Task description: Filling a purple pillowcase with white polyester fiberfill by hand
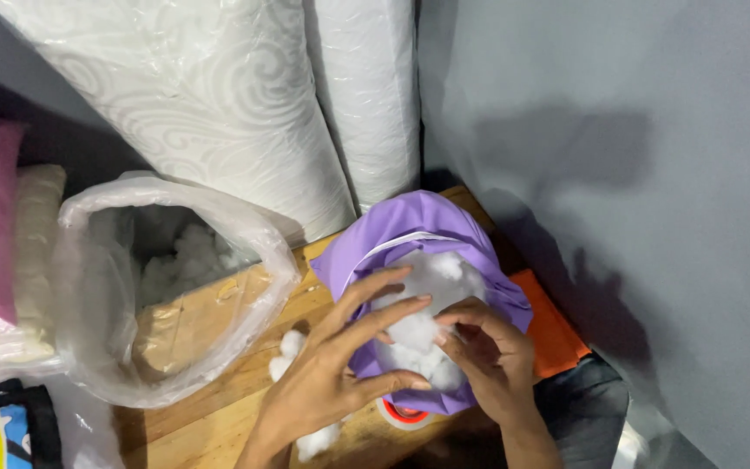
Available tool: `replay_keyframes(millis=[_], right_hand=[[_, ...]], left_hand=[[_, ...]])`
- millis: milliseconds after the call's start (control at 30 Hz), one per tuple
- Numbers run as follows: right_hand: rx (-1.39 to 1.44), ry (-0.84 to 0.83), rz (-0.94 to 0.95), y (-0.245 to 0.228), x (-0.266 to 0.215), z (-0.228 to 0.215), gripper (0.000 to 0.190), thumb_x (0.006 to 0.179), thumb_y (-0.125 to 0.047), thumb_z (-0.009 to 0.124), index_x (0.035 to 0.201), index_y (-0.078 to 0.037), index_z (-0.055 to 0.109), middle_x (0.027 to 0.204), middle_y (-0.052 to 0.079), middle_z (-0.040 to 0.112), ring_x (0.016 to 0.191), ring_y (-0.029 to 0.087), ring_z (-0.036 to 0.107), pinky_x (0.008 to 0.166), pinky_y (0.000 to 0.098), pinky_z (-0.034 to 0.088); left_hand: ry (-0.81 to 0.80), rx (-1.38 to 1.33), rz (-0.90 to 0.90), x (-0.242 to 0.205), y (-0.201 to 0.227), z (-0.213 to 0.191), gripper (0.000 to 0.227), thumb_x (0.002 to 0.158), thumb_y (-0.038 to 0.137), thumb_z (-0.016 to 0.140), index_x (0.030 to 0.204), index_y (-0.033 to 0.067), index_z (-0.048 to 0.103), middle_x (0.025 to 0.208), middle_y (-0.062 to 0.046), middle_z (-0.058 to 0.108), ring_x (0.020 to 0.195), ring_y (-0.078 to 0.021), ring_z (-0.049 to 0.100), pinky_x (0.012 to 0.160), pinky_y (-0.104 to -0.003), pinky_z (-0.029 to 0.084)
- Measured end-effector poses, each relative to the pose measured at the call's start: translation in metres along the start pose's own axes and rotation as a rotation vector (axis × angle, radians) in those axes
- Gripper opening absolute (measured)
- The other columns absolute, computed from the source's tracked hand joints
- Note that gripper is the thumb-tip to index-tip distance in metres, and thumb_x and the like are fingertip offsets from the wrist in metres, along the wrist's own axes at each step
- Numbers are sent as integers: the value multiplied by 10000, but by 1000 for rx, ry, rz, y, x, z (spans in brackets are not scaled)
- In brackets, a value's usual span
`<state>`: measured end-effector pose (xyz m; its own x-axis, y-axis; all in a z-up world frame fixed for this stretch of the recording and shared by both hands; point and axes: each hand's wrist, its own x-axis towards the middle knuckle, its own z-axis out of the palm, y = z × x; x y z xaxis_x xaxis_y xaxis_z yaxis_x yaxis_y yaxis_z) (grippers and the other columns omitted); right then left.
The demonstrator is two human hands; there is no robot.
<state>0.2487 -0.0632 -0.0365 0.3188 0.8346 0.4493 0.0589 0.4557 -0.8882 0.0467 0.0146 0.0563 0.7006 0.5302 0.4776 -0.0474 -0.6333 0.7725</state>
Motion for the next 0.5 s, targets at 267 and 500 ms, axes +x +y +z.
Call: replay_keyframes(millis=[267, 500], right_hand=[[-84, -111, -150, -26, 7, 8, 365, 927, -151, 719, 1261, -35, 624, 1316, 179, 599, 1306, 282, 576, 1114, 380, 492], [-330, -29, -265, -34, 5, 16, 142, 942, -53, 666, 1054, -35, 751, 1044, 127, 738, 968, 204, 738, 847, 250, 602]], left_hand=[[76, 179, 16, -9, -20, 12, 251, 1008, 135, 597, 1222, 52, 698, 1196, -98, 732, 1080, -224, 749, 973, -301, 574], [166, 217, 12, -10, -25, 20, 175, 903, 73, 732, 1072, 32, 721, 1014, -75, 763, 882, -184, 762, 809, -256, 615]])
